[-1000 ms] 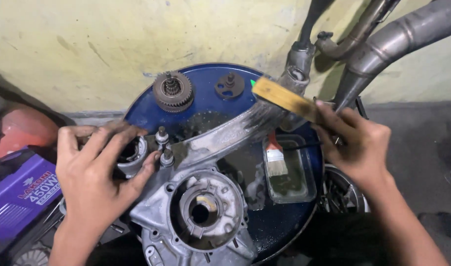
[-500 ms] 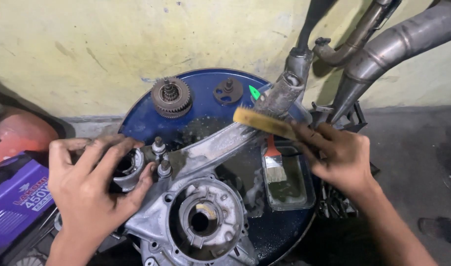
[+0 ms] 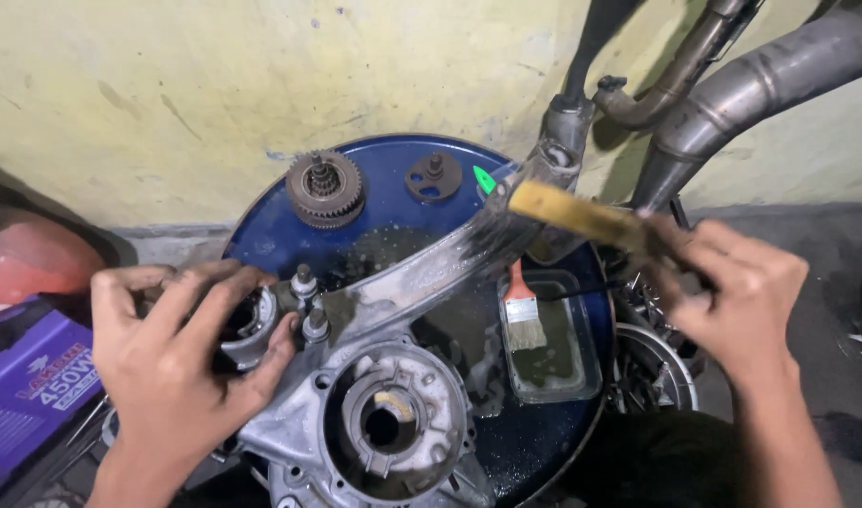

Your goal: The person scrubs a large, curved metal part with a brush, repeatedly dipping it into a container of liquid. They also handle a smaller cylindrical metal component, scrubbing it with the brush. The work is performed over a blue barrel in a workshop setting.

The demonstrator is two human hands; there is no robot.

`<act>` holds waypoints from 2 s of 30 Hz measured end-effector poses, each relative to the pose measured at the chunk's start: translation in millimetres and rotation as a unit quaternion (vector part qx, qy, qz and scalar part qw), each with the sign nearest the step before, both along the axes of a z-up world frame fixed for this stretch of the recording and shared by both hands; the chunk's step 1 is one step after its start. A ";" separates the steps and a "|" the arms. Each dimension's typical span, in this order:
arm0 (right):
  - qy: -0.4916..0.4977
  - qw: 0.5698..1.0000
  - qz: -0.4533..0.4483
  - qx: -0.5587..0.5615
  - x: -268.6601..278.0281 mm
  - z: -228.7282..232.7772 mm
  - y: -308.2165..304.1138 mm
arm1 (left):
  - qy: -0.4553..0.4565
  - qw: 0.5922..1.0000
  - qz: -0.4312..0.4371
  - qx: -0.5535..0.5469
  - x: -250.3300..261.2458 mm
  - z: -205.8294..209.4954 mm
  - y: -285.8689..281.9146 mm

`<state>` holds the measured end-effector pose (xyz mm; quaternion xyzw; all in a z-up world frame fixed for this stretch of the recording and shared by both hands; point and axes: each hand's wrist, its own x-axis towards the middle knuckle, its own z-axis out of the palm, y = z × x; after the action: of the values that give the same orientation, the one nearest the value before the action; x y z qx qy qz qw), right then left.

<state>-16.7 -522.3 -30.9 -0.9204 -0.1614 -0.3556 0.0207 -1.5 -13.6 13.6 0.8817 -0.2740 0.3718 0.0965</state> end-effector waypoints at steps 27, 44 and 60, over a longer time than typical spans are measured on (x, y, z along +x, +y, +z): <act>0.004 0.997 0.033 -0.065 28.6 0.4 59.9 | -0.003 1.000 -0.009 0.005 0.2 2.1 0.4; 0.134 0.987 -0.051 -0.067 -2.4 40.5 63.3 | -0.003 0.999 -0.028 -0.024 1.7 1.5 -2.7; 0.298 0.928 -0.165 -0.150 -6.7 -11.2 161.5 | 0.000 0.998 -0.043 -0.039 0.4 5.0 -4.7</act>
<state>-23.5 -360.8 -42.1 -0.9899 -0.0454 -0.0348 -0.1297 -1.1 -18.3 18.6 0.8646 -0.2970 0.3776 0.1471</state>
